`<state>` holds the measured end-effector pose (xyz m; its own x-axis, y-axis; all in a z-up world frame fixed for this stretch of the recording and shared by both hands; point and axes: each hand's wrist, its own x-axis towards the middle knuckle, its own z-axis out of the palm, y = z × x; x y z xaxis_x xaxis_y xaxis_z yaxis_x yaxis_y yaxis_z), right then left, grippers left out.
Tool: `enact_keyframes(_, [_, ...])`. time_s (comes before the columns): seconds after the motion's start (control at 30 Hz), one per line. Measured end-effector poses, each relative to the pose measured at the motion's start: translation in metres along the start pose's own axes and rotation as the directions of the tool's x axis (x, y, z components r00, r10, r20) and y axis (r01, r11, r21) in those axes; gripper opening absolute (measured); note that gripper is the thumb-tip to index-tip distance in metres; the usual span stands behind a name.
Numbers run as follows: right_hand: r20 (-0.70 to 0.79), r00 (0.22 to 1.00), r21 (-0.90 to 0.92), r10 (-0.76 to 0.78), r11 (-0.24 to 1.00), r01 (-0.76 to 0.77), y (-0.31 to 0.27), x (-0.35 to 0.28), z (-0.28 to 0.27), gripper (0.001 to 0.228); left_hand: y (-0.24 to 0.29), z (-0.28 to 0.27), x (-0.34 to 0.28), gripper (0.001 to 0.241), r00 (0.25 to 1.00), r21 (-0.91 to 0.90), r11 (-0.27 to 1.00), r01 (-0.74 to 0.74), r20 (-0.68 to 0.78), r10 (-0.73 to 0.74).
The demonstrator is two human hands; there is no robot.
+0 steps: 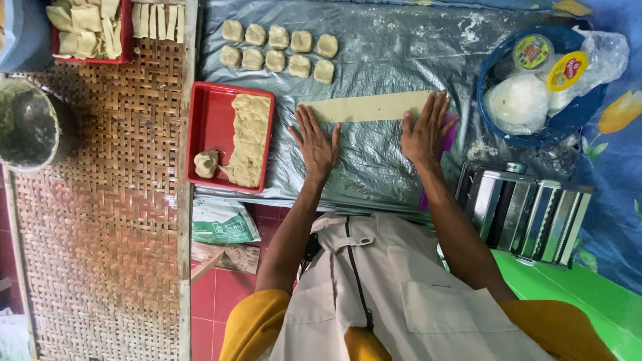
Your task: Flatten dough using a manual pasta machine and fold it into sheets.
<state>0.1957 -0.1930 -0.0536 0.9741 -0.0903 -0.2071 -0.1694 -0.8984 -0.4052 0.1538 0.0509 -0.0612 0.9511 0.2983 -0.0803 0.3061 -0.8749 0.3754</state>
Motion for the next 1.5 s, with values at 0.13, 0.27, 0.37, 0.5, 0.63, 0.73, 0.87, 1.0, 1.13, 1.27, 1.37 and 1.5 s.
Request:
enact_keyframes(0.13, [-0.038, 0.999, 0.059, 0.017, 0.998, -0.015, 0.006, 0.003, 0.006, 0.068, 0.003, -0.024, -0.001, 0.074, 0.999, -0.116, 0.993, 0.021, -0.047, -0.027])
enact_keyframes(0.27, [-0.055, 0.998, 0.058, -0.012, 0.998, 0.015, 0.010, 0.005, 0.008, 0.059, -0.010, -0.011, -0.003, 0.061, 0.993, -0.205, 0.978, -0.021, -0.116, -0.003])
enact_keyframes(0.37, [-0.058, 0.998, 0.034, -0.028, 0.999, 0.030, 0.009, 0.004, 0.006, 0.055, -0.015, -0.008, -0.010, 0.058, 0.990, -0.214, 0.977, -0.028, -0.142, -0.003])
enact_keyframes(0.5, [-0.052, 0.998, 0.051, -0.035, 0.998, 0.037, 0.019, 0.009, 0.016, 0.062, -0.010, -0.012, -0.024, 0.072, 0.995, -0.070, 0.997, -0.027, -0.098, 0.020])
enact_keyframes(0.63, [-0.030, 0.999, 0.029, -0.037, 0.999, 0.038, 0.021, 0.009, 0.015, 0.066, -0.014, -0.008, -0.030, 0.085, 0.999, 0.013, 1.000, -0.016, 0.035, 0.016])
enact_keyframes(0.73, [-0.023, 0.999, 0.055, -0.041, 0.998, 0.042, 0.015, 0.006, 0.011, 0.067, -0.014, -0.008, -0.032, 0.090, 0.998, 0.064, 0.997, -0.032, 0.052, 0.028])
enact_keyframes(0.87, [-0.036, 0.999, 0.093, -0.019, 0.995, 0.022, 0.021, 0.011, 0.015, 0.064, -0.013, -0.012, -0.032, 0.093, 0.999, -0.024, 0.999, -0.036, 0.029, 0.037])
enact_keyframes(1.0, [-0.111, 0.994, 0.156, -0.019, 0.987, 0.036, 0.020, 0.009, 0.011, 0.058, -0.014, -0.014, -0.033, 0.085, 1.000, -0.122, 0.992, -0.009, 0.007, 0.010])
enact_keyframes(1.13, [-0.130, 0.989, 0.115, -0.064, 0.990, 0.079, 0.029, 0.010, 0.015, 0.058, -0.015, -0.016, -0.034, 0.083, 1.000, -0.129, 0.992, -0.010, -0.007, 0.009])
enact_keyframes(1.27, [-0.288, 0.948, 0.039, -0.135, 0.988, 0.152, 0.043, 0.018, 0.019, 0.047, -0.021, -0.010, -0.032, 0.073, 0.997, -0.174, 0.985, -0.024, -0.071, 0.012])
enact_keyframes(1.37, [-0.439, 0.875, 0.056, -0.207, 0.965, 0.256, 0.051, 0.034, 0.020, 0.036, -0.027, -0.004, -0.020, 0.064, 0.986, -0.166, 0.985, -0.040, -0.166, 0.013])
enact_keyframes(1.5, [-0.494, 0.826, 0.006, -0.270, 0.949, 0.314, 0.060, 0.053, 0.021, 0.039, -0.023, -0.016, -0.004, 0.059, 0.976, -0.162, 0.982, -0.100, -0.209, 0.065])
